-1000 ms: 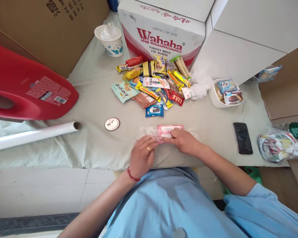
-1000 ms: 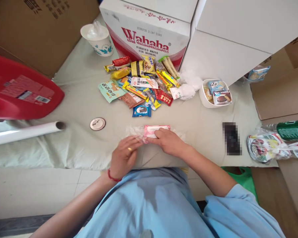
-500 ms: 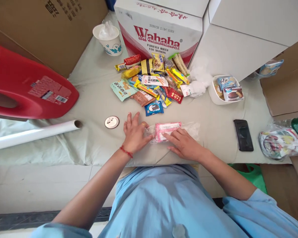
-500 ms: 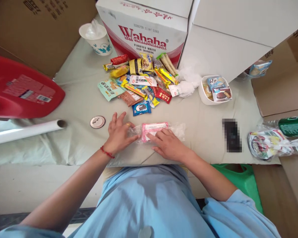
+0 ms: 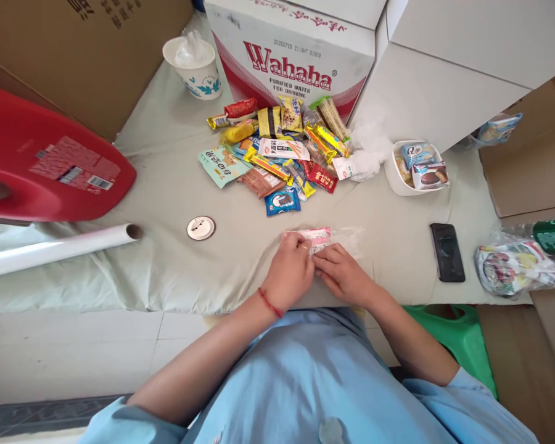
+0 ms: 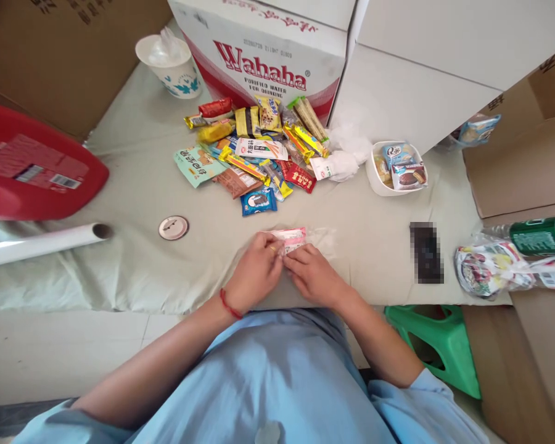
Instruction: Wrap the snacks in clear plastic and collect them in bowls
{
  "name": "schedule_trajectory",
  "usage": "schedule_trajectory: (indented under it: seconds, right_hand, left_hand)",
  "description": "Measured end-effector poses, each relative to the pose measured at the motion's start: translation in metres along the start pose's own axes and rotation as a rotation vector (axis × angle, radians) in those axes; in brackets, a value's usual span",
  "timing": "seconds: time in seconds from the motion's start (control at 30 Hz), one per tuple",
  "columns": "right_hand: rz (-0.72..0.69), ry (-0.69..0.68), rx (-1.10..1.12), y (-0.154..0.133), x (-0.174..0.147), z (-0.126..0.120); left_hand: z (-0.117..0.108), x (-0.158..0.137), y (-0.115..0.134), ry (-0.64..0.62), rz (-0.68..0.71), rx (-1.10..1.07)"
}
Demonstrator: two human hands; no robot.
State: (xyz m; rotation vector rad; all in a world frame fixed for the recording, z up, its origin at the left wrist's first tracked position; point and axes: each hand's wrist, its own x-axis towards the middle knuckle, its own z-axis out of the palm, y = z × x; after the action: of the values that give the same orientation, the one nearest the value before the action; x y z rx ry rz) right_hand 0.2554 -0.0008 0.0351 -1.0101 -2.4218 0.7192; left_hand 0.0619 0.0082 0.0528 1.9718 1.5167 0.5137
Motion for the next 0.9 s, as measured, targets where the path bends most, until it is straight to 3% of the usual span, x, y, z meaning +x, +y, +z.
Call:
schedule_trajectory:
  seconds: [0.07,0.13,0.2,0.37,0.53,0.7,0.9]
  right_hand:
    - [0.141,0.169,0.04,0.008,-0.003,-0.007]
    - [0.385,0.381,-0.078,0.019,-0.005,-0.01]
    - [0.567,0.452,-0.199,0.033,-0.006,-0.01]
    - [0.616,0.362,-0.07,0.045,-0.007,-0.01]
    - [0.701,0.287,0.145,0.015,0.014,-0.02]
    - [0.739,0.11,-0.155,-0.024,0.059,-0.016]
    - [0.722,-0.141,-0.341,-0.047,0.086,0.005]
  left_hand:
    - [0.01,-0.009,0.004,-0.025,0.097,0.287]
    - [0.017,-0.018,0.006,-0.035,0.145,0.481]
    - [0.021,-0.025,0.005,-0.036,0.171,0.573]
    - [0.024,-0.027,0.003,-0.052,0.2,0.609]
    - [0.025,-0.032,-0.002,0.003,0.231,0.579]
    - [0.034,-0.036,-0.013,0.057,0.247,0.498]
    - [0.027,-0.036,-0.029,-0.024,0.365,0.4]
